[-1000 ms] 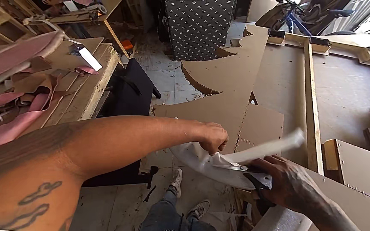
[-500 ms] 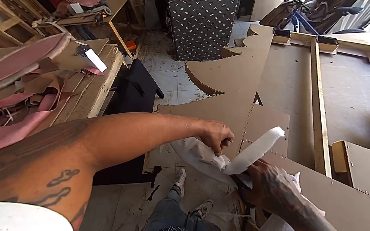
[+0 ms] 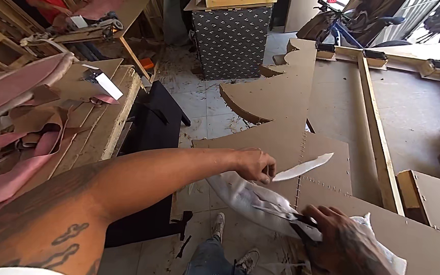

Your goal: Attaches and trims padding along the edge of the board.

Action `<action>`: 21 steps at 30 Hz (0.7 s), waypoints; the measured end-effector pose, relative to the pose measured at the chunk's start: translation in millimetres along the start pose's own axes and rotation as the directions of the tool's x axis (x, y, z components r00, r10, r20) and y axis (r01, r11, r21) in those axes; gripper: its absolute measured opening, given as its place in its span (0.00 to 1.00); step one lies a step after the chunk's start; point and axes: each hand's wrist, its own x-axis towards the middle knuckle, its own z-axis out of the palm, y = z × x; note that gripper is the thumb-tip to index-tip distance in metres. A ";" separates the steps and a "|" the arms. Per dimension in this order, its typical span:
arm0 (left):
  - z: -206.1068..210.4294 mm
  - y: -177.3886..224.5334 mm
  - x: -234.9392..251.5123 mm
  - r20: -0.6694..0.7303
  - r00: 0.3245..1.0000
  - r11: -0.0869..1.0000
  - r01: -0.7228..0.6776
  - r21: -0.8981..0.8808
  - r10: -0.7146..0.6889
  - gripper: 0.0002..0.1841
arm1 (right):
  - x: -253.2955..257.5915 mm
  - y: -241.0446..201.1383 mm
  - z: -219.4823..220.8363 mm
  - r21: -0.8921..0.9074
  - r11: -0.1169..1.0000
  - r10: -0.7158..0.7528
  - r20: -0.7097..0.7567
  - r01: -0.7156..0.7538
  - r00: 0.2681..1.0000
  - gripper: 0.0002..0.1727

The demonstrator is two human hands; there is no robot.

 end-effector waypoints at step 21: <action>-32.5 -83.9 -21.7 0.305 0.887 0.888 -0.416 0.199 0.347 0.07 | 29.0 -33.7 13.5 -0.101 0.993 -0.068 -0.156 0.052 0.985 0.37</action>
